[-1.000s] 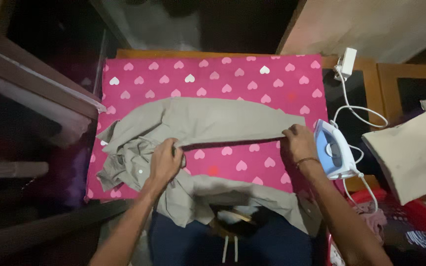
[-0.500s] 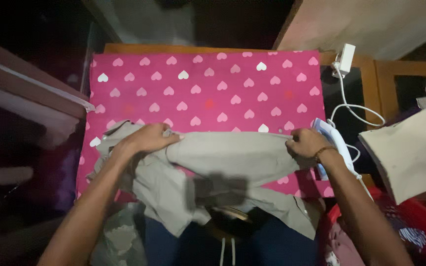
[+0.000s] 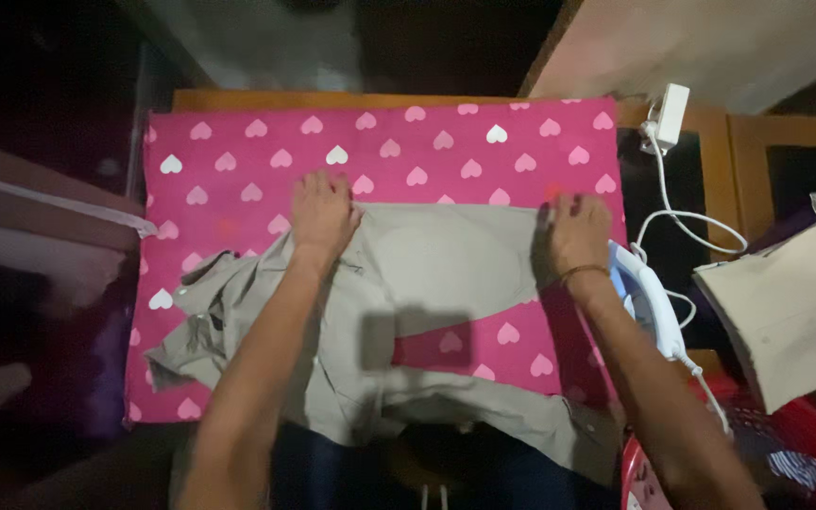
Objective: The person irons a long-sleeved shirt by laying it across a padded board and moving an electric iron over the sleeves and torso. They smooth the fabric by hand and move the shirt to iron different sections after removing it from a laundry basket.
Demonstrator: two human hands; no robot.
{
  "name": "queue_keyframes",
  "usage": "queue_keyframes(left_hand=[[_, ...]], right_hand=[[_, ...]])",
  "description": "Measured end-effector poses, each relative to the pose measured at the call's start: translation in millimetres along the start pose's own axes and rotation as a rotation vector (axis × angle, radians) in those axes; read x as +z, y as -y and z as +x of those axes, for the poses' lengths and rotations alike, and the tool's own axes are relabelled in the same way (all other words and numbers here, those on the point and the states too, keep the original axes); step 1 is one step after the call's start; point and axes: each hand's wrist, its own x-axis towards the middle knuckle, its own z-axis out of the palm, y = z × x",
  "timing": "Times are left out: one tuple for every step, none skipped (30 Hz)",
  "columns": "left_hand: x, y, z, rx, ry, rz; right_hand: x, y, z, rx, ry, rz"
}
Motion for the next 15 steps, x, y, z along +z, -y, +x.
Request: queue_keyframes(left_hand=[[10.1, -7.7, -0.3, 0.044, -0.028, -0.005], [20.1, -17.0, -1.4, 0.086, -0.054, -0.008], [29.3, -27.8, -4.4, 0.129, -0.080, -0.011], [38.0, -40.8, -13.5, 0.219, -0.109, -0.071], [45.6, -56.3, -26.1, 0.308, -0.137, -0.132], [51.5, -73.6, -34.0, 0.297, -0.060, -0.148], [56.9, -91.8, -45.4, 0.285, 0.016, -0.163], [61.9, -107.1, -60.3, 0.274, 0.004, -0.195], [66.5, -115.6, -75.0, 0.263, -0.009, -0.226], [71.3, -117.4, -90.2, 0.287, -0.052, -0.221], [75.5, -116.9, -103.7, 0.310, -0.094, -0.217], [79.0, -117.6, -108.4, 0.336, -0.141, -0.215], [82.0, -118.0, -108.6, 0.309, -0.118, -0.221], [85.6, -121.1, -110.8, 0.284, -0.093, -0.232], [88.9, -126.2, -112.2, 0.259, -0.068, -0.242]], right_hand=[[-2.9, 12.3, -6.8, -0.017, -0.044, 0.008], [-6.2, 25.2, -13.1, -0.031, 0.020, 0.014], [-9.1, 37.5, -19.9, -0.046, 0.084, 0.020], [-11.7, 46.7, -29.1, -0.061, 0.149, 0.026], [-12.7, 54.5, -40.7, -0.114, 0.134, 0.044], [-10.8, 62.5, -46.1, -0.170, 0.106, 0.063], [-8.5, 67.7, -50.2, -0.225, 0.077, 0.082], [-8.0, 68.4, -53.9, -0.158, 0.094, 0.086], [-9.1, 65.7, -57.3, -0.091, 0.111, 0.091], [-11.2, 61.6, -61.9, -0.017, 0.130, 0.092], [-14.6, 56.8, -63.9, 0.006, 0.106, 0.060], [-22.8, 47.4, -63.4, 0.030, 0.080, 0.024], [-31.1, 39.0, -64.6, 0.054, 0.054, -0.012], [-39.3, 29.0, -70.3, 0.061, 0.014, -0.066], [-47.6, 17.6, -76.3, 0.067, -0.025, -0.120]])
